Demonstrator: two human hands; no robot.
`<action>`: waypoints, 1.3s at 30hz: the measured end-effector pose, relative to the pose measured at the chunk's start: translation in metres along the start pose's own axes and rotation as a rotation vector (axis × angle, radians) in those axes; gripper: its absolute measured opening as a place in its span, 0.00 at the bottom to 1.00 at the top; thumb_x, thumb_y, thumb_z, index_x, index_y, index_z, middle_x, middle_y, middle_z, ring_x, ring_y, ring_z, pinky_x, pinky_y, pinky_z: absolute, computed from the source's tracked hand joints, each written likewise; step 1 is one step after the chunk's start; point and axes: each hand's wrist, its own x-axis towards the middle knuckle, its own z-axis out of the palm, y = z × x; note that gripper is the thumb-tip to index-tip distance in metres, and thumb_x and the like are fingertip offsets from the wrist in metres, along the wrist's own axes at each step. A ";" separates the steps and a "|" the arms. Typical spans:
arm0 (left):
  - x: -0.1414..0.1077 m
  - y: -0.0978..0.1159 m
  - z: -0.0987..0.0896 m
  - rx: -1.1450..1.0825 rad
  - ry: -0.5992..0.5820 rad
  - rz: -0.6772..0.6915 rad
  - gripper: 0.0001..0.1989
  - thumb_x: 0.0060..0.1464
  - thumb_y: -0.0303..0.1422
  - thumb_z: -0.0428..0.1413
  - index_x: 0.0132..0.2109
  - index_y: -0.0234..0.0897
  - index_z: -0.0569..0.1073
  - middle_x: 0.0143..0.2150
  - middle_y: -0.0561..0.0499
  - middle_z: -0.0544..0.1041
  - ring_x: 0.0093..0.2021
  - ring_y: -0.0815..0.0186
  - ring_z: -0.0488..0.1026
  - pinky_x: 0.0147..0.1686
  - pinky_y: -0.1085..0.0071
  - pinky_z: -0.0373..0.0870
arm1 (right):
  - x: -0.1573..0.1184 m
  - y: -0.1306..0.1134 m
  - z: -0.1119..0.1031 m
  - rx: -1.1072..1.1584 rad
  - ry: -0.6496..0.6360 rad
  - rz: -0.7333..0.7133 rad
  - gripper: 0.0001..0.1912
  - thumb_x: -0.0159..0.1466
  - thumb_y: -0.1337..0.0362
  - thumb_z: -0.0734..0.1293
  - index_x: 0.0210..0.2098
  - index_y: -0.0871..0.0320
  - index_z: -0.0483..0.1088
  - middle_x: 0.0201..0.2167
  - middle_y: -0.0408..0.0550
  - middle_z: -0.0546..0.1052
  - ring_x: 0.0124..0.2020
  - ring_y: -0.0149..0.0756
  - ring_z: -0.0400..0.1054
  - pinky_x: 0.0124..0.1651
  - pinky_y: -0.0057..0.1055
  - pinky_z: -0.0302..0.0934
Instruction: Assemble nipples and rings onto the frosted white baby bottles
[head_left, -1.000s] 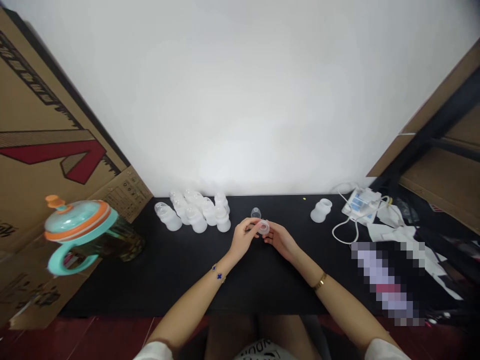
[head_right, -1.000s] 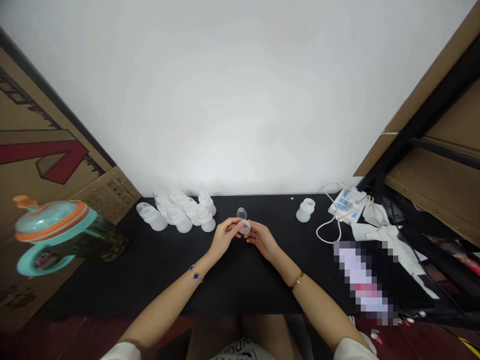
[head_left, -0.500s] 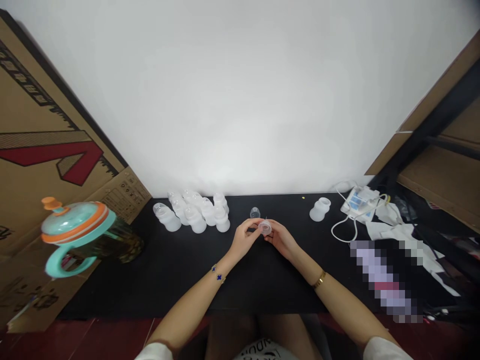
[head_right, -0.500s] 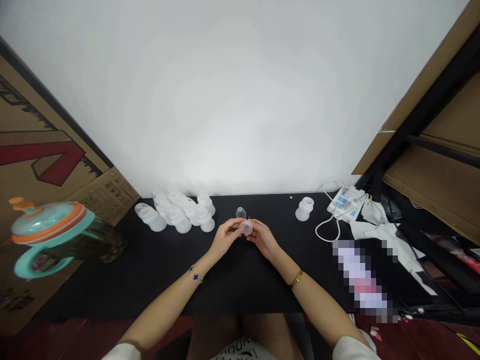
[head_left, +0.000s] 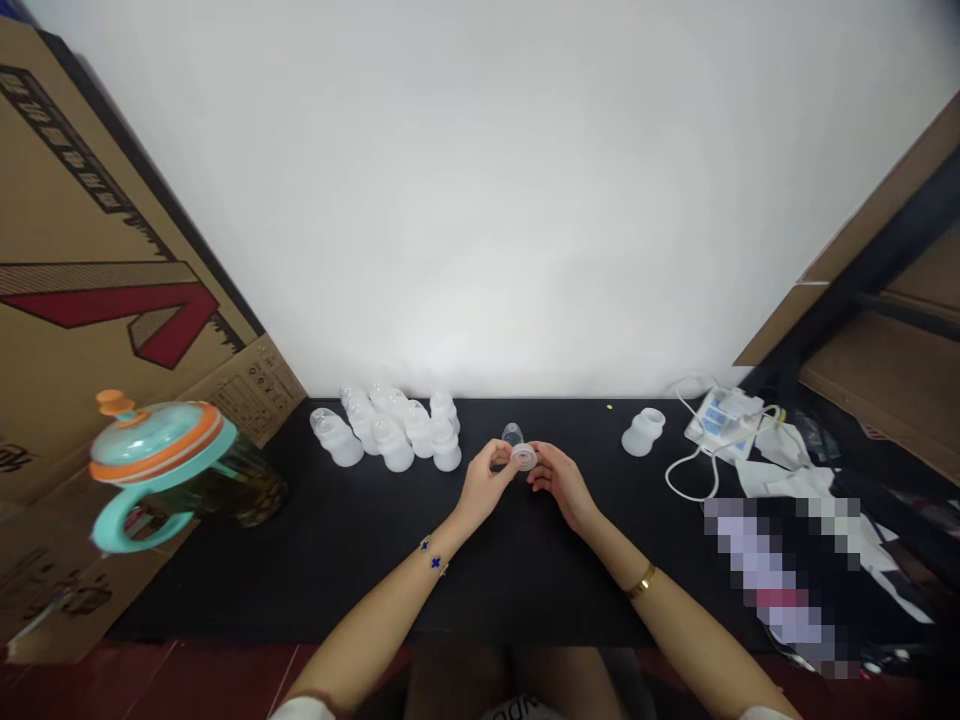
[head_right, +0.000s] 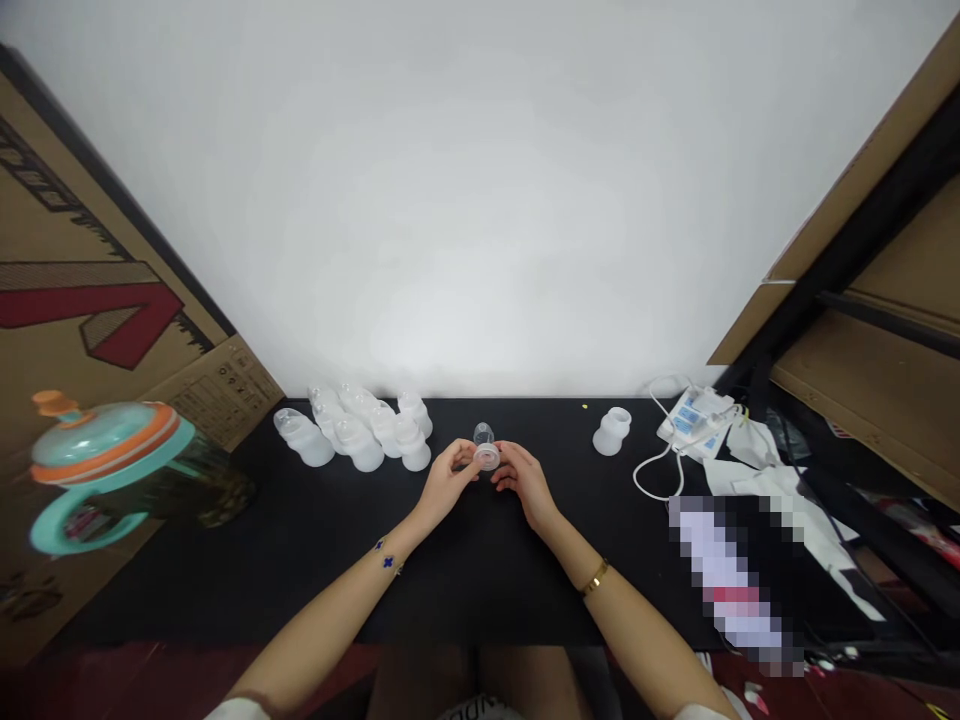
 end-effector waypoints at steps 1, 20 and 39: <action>0.000 0.001 -0.001 -0.003 0.009 -0.002 0.16 0.56 0.46 0.60 0.40 0.38 0.70 0.37 0.49 0.78 0.38 0.62 0.77 0.33 0.71 0.73 | -0.001 -0.001 0.001 -0.040 0.000 -0.037 0.18 0.59 0.52 0.72 0.44 0.56 0.77 0.33 0.46 0.79 0.26 0.33 0.71 0.26 0.27 0.63; -0.006 0.005 0.002 0.395 0.032 0.153 0.05 0.55 0.31 0.57 0.40 0.42 0.69 0.37 0.53 0.76 0.37 0.63 0.76 0.33 0.70 0.73 | -0.002 0.010 -0.003 -0.434 0.026 -0.292 0.14 0.56 0.57 0.76 0.39 0.52 0.74 0.34 0.45 0.79 0.29 0.36 0.69 0.33 0.32 0.64; -0.004 0.004 0.000 0.603 -0.024 0.159 0.06 0.56 0.29 0.53 0.40 0.39 0.74 0.36 0.51 0.77 0.36 0.64 0.73 0.37 0.71 0.69 | -0.005 0.009 -0.003 -0.769 -0.003 -0.330 0.19 0.63 0.49 0.65 0.39 0.57 0.78 0.30 0.48 0.79 0.28 0.40 0.70 0.31 0.32 0.64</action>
